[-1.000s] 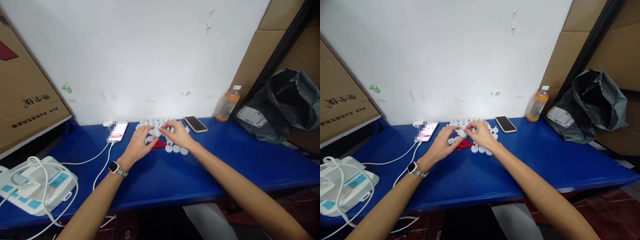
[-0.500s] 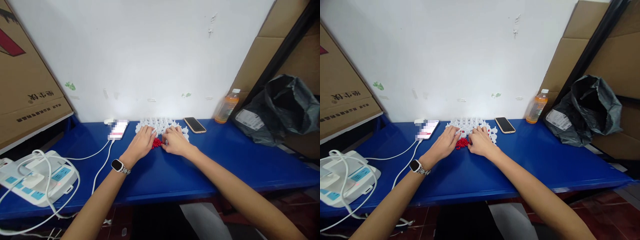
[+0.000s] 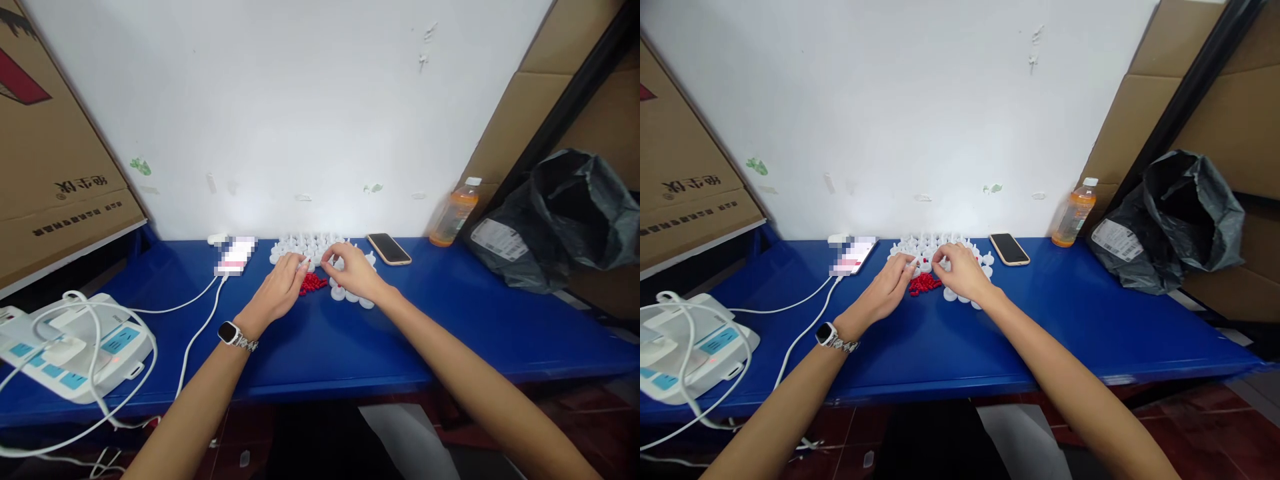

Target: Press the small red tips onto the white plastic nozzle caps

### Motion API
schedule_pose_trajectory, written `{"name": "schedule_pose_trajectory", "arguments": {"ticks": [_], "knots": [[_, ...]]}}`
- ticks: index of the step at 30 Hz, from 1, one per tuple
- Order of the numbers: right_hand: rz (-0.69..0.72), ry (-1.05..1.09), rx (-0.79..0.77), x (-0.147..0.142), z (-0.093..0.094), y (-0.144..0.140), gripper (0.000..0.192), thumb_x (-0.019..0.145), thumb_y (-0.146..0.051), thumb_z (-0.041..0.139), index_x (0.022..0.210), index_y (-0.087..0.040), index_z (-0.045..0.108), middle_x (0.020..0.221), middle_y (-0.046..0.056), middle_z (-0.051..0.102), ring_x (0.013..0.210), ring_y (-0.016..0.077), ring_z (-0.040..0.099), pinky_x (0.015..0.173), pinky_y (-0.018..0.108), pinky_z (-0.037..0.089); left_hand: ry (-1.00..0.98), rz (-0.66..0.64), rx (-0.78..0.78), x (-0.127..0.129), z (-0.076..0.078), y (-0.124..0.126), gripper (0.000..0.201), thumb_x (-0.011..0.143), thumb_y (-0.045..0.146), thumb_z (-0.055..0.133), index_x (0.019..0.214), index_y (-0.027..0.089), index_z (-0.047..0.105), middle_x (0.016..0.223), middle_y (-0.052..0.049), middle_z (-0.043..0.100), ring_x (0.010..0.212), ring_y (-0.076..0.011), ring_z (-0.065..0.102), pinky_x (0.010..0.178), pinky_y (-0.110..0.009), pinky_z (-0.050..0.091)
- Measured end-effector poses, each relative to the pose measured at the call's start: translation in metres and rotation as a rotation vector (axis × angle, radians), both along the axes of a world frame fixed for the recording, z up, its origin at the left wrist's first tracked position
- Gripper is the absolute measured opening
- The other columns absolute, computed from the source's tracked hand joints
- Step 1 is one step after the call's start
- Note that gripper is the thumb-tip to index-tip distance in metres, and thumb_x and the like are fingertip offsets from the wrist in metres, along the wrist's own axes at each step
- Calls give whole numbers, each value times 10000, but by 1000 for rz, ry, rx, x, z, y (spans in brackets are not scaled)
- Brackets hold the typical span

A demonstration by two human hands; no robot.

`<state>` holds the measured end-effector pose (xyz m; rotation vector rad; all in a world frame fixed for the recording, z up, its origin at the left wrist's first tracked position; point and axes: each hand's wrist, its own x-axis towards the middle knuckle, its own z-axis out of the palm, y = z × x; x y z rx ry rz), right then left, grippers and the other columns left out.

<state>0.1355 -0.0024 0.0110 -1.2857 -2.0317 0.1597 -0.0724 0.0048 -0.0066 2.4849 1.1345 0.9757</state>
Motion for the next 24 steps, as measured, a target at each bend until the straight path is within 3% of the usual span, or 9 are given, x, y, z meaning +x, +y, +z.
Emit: {"name": "schedule_pose_trajectory", "arguments": {"ticks": [5,9,16,24], "knots": [[96,485,-102,-9,-1,3,226,862,-381,623,996,-206,671,858,29,700,761,173,623,684,315,457,-45,-49,-121,7,-1,-4,324,1040,472,289,1117,240,500,1048,-61,618,980,-218,609,900,-390,484],[135,746,-182,-18,-3,3,280,792,-467,708,880,-201,695,843,43,709,745,180,625,694,325,482,-19,-51,-106,8,0,-7,303,1011,484,389,1122,222,495,1072,-79,617,943,-220,619,855,-384,504],[176,897,-234,-23,-5,2,395,691,-538,794,777,-200,606,678,-3,644,621,137,566,576,268,435,33,-46,-90,11,4,-11,304,1021,468,362,1121,215,498,1041,-81,598,909,-224,596,801,-385,501],[253,917,-227,-26,-16,4,376,701,-487,805,684,-214,547,704,10,687,637,150,607,592,277,463,74,-43,-84,11,-1,-9,296,1026,463,341,1088,214,489,1041,-82,570,923,-232,576,840,-405,482]]}}
